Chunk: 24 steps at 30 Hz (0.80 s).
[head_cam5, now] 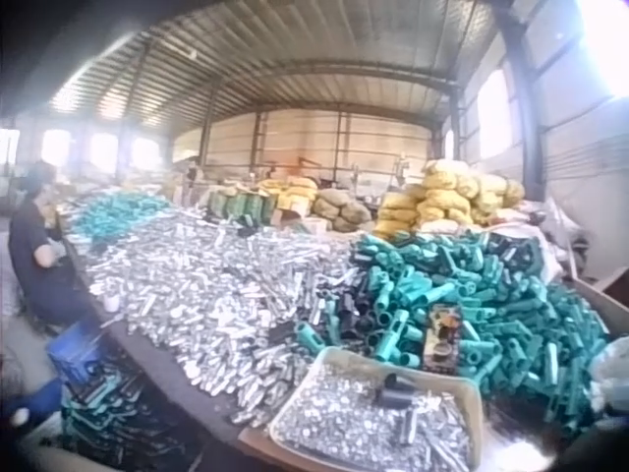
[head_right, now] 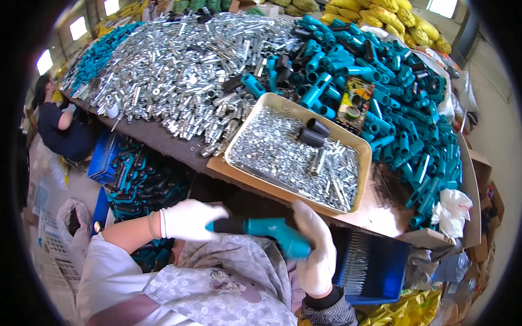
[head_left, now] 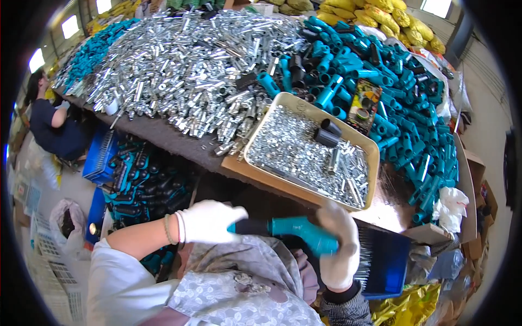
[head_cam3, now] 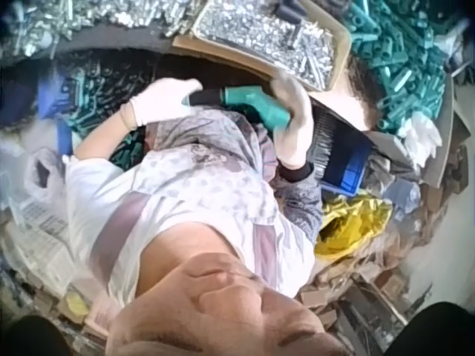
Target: Manual assembly of metal and plastic hardware components at a manufacturing workbench.
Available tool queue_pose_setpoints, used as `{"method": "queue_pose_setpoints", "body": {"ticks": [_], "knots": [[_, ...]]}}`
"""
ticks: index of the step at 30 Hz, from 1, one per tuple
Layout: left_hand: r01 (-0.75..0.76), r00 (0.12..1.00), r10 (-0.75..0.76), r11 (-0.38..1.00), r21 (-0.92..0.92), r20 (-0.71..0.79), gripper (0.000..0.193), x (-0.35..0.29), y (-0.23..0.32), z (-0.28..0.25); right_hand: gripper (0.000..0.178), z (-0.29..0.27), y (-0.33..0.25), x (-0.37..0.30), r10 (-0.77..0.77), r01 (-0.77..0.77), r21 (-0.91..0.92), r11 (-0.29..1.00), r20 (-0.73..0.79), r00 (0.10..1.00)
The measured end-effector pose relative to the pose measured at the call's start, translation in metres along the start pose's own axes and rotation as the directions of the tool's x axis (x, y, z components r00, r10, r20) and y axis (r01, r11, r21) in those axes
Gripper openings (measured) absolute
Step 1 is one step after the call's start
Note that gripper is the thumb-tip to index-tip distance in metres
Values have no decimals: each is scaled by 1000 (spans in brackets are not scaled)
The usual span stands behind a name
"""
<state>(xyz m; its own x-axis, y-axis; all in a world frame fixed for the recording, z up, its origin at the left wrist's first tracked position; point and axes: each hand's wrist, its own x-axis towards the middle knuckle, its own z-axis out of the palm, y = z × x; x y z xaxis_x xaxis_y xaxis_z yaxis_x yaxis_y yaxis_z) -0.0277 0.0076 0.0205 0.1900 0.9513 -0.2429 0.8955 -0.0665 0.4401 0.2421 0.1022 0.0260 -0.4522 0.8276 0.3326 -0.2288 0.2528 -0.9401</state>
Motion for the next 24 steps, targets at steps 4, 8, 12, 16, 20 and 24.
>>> {"method": "queue_pose_setpoints", "body": {"ticks": [4, 8, 12, 16, 20, 24], "knots": [[-377, 925, 373, 890, -256, -69, 36, -24, 23, -20, 47, -7, 32, 2, -80, 83, 67, 994, -44, 996], [-42, 965, -19, 973, -226, -262, 43, -13, -29, 34, 26, 26, 19, -19, -274, 274, 44, 961, -7, 962], [-372, 926, 352, 913, -167, -137, 27, -37, 5, 33, 32, 8, 8, 14, 57, -56, -187, 981, -5, 998], [-22, 910, -94, 961, -276, -403, 34, -23, -29, 38, 23, 43, 12, -17, -204, 230, -167, 959, 160, 966], [-258, 963, 260, 965, 34, -76, 33, -53, -23, 63, 31, 32, 28, -8, 57, -49, -56, 997, 152, 987], [100, 815, -267, 939, -328, -515, 28, -44, -39, 70, 33, 55, 30, -25, -119, 155, -140, 978, 235, 965]]}}
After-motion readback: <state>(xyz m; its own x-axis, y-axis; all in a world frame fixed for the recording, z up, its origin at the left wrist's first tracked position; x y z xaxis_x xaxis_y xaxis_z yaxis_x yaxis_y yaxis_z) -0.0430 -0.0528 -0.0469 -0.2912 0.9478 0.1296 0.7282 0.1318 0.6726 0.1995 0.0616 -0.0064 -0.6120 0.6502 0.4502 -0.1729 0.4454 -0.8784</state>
